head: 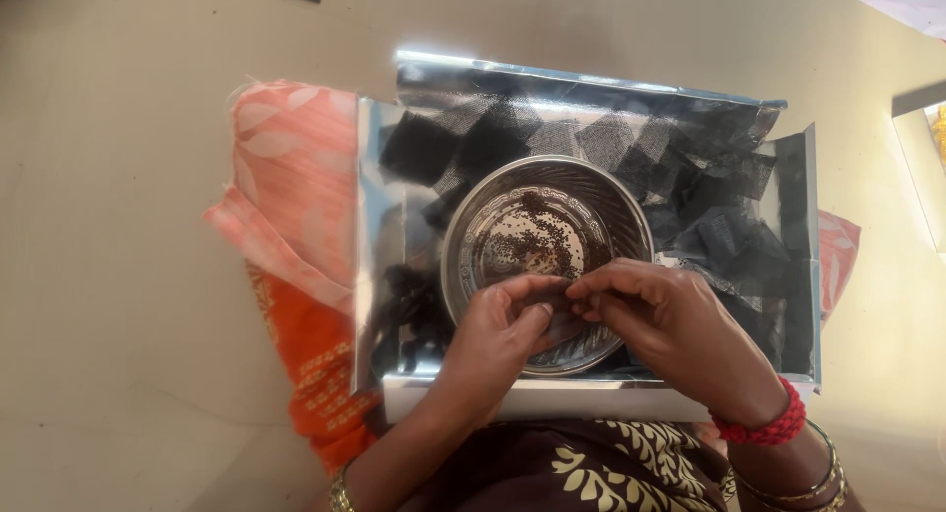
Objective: Assembling small mesh packets by placing granular material onto mesh squares and folding them.
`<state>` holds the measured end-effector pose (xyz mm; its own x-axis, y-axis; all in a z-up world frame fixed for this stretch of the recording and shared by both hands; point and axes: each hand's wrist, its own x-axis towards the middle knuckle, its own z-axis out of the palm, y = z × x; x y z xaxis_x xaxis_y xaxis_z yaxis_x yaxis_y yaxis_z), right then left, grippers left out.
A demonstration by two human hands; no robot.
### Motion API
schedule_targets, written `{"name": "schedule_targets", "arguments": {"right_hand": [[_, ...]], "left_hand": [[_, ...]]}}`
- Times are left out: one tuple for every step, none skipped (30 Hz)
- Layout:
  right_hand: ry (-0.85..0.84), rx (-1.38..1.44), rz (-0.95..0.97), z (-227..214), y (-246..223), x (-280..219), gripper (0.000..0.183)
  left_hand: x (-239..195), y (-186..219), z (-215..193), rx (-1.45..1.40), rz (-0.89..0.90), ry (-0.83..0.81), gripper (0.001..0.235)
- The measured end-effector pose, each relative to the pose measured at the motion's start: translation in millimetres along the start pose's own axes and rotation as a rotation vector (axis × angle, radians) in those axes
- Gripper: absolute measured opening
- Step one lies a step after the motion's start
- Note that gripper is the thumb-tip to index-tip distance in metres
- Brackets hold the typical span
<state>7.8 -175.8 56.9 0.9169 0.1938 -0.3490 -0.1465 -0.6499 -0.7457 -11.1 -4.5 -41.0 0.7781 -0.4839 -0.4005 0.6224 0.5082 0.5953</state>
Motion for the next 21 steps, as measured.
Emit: {"name": "schedule_targets", "arguments": {"right_hand": [[0.009, -0.034, -0.002, 0.0, -1.4, -0.7, 0.018], [0.008, -0.036, -0.002, 1.6, -3.1, -1.9, 0.018], [0.028, -0.084, -0.016, 3.0, -4.7, -3.0, 0.018], [0.048, -0.131, -0.029, 4.7, -6.0, -4.2, 0.018], [0.048, -0.132, -0.029, 6.8, -6.0, -4.8, 0.018], [0.071, -0.123, -0.046, 9.1, -6.1, -5.7, 0.018], [0.094, -0.115, -0.063, 11.4, -6.1, -6.6, 0.019], [0.094, -0.115, -0.063, 12.1, -7.9, -7.4, 0.019], [0.121, -0.149, -0.072, 12.8, -9.6, -8.2, 0.019], [0.147, -0.183, -0.081, 13.4, -11.5, -8.8, 0.018], [0.147, -0.183, -0.081, 13.2, -11.4, -9.2, 0.018], [0.142, -0.189, -0.117, 13.2, -11.2, -9.4, 0.018], [0.138, -0.195, -0.154, 13.2, -11.1, -9.6, 0.017], [0.136, -0.195, -0.154, 12.8, -11.7, -10.3, 0.017], [0.116, -0.179, -0.162, 12.3, -12.3, -11.2, 0.019], [0.099, -0.164, -0.169, 11.4, -12.7, -12.5, 0.021], [0.101, -0.165, -0.168, 10.9, -14.6, -13.7, 0.021], [0.122, -0.183, -0.153, 10.3, -16.6, -14.4, 0.020], [0.143, -0.201, -0.137, 9.7, -18.7, -15.2, 0.020], [0.144, -0.201, -0.138, 10.0, -19.3, -15.2, 0.020], [0.162, -0.223, -0.110, 10.3, -19.9, -15.3, 0.020]], "left_hand": [[0.3, 0.3, -0.2, 0.008, -0.005, 0.000, 0.031], [0.4, 0.5, -0.1, 0.006, -0.004, 0.000, 0.031], [0.8, 0.6, 0.0, 0.005, -0.012, 0.008, 0.031], [0.9, 0.7, -0.1, 0.005, -0.022, 0.016, 0.031], [1.0, 0.7, -0.4, 0.005, -0.022, 0.016, 0.031], [0.6, 0.6, -0.8, 0.006, -0.016, 0.008, 0.030], [0.2, 0.4, -1.1, 0.008, -0.010, 0.000, 0.030], [0.0, 1.1, -0.6, 0.008, -0.011, 0.000, 0.030], [-0.2, 1.8, 0.0, 0.021, -0.012, 0.005, 0.029], [-0.3, 2.6, 0.6, 0.033, -0.013, 0.010, 0.029], [-0.1, 2.5, 0.7, 0.033, -0.013, 0.010, 0.029], [0.0, 2.4, 0.5, 0.036, -0.012, 0.018, 0.029], [0.2, 2.3, 0.3, 0.039, -0.011, 0.025, 0.029], [0.0, 2.7, 0.2, 0.039, -0.012, 0.027, 0.029], [-0.2, 3.1, 0.1, 0.045, -0.017, 0.032, 0.029], [0.0, 3.1, 0.5, 0.051, -0.023, 0.035, 0.029], [0.5, 1.5, -0.3, 0.051, -0.023, 0.034, 0.029], [1.2, 0.2, -1.2, 0.031, -0.006, 0.018, 0.028], [1.8, -1.1, -2.1, 0.012, 0.010, 0.003, 0.028], [1.9, -1.2, -2.2, 0.013, 0.011, 0.002, 0.028], [1.8, -1.3, -2.3, 0.019, 0.025, -0.010, 0.028]]}}
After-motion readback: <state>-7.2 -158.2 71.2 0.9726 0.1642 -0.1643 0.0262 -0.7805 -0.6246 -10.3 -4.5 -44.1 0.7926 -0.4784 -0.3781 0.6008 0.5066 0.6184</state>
